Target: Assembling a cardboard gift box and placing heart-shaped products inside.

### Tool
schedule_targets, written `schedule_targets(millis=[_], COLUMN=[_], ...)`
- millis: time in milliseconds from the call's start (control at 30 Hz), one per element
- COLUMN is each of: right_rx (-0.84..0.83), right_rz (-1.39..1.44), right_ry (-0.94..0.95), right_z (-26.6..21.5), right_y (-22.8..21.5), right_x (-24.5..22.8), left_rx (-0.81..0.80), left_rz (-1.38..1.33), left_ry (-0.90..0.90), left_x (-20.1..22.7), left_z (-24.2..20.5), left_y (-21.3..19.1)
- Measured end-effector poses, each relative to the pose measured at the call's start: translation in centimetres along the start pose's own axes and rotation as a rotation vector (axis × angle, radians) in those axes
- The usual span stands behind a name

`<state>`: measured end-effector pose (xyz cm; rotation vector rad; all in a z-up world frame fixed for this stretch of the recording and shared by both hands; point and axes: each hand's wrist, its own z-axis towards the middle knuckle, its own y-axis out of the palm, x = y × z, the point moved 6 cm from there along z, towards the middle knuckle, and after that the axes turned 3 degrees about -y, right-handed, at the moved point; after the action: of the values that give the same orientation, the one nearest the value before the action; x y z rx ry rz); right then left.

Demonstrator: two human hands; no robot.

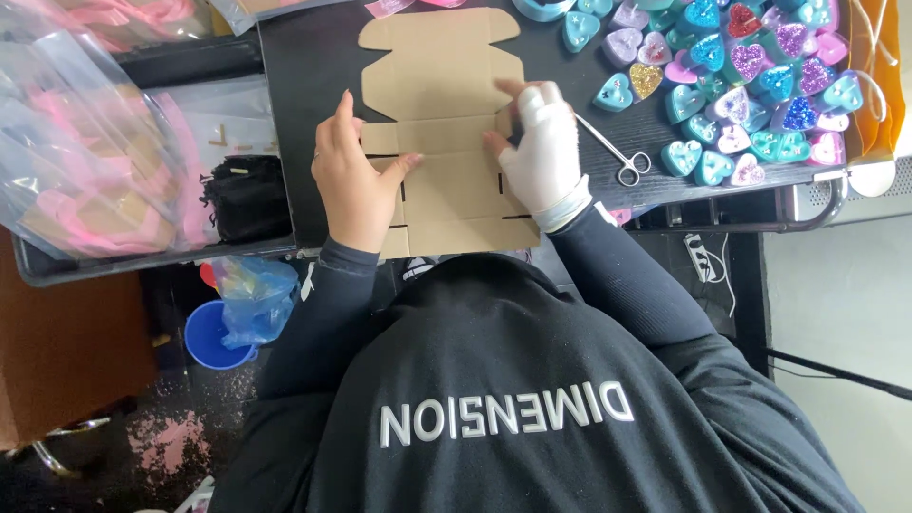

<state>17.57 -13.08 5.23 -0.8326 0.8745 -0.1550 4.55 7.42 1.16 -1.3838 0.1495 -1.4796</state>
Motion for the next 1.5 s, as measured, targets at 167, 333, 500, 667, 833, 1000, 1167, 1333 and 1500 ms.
schedule_targets(millis=[167, 333, 500, 667, 833, 1000, 1167, 1333, 1500], right_rx=[-0.058, -0.031, -0.047, -0.038, -0.026, 0.071, 0.021, -0.015, -0.182], right_rz=[-0.126, -0.07, 0.012, -0.007, 0.05, 0.237, 0.659, 0.869, 0.999], right_ry=[-0.196, -0.213, -0.157, -0.183, -0.178, -0.04, 0.211, 0.362, 0.468], right_z=[-0.4, -0.8, -0.5, -0.7, -0.5, -0.5, 0.1, 0.2, -0.2], right_y=[1.7, 1.4, 1.4, 1.6, 1.4, 0.9, 0.7, 0.1, 0.5], right_x=[-2.0, -1.9, -1.3, -1.1, -0.5, 1.9, 4.3, 6.0, 5.6], left_rx=[0.02, 0.058, -0.073, -0.216, -0.05, 0.091, 0.014, -0.028, -0.057], left_rz=[-0.079, 0.016, -0.159, -0.159, -0.106, -0.086, -0.228, -0.385, -0.511], left_ry=[0.003, 0.114, 0.279, 0.278, 0.341, 0.208, 0.092, 0.026, 0.069], left_x=[1.7, 2.6, 3.7, 4.6, 4.0, 2.4, 3.1, 2.5, 2.4], left_z=[0.9, 0.5, 0.3, 0.2, 0.7, 0.8, 1.2, 1.3, 1.2], left_y=[-1.2, -1.3, 0.1, 0.6, 0.1, -0.3, -0.7, -0.3, -0.2])
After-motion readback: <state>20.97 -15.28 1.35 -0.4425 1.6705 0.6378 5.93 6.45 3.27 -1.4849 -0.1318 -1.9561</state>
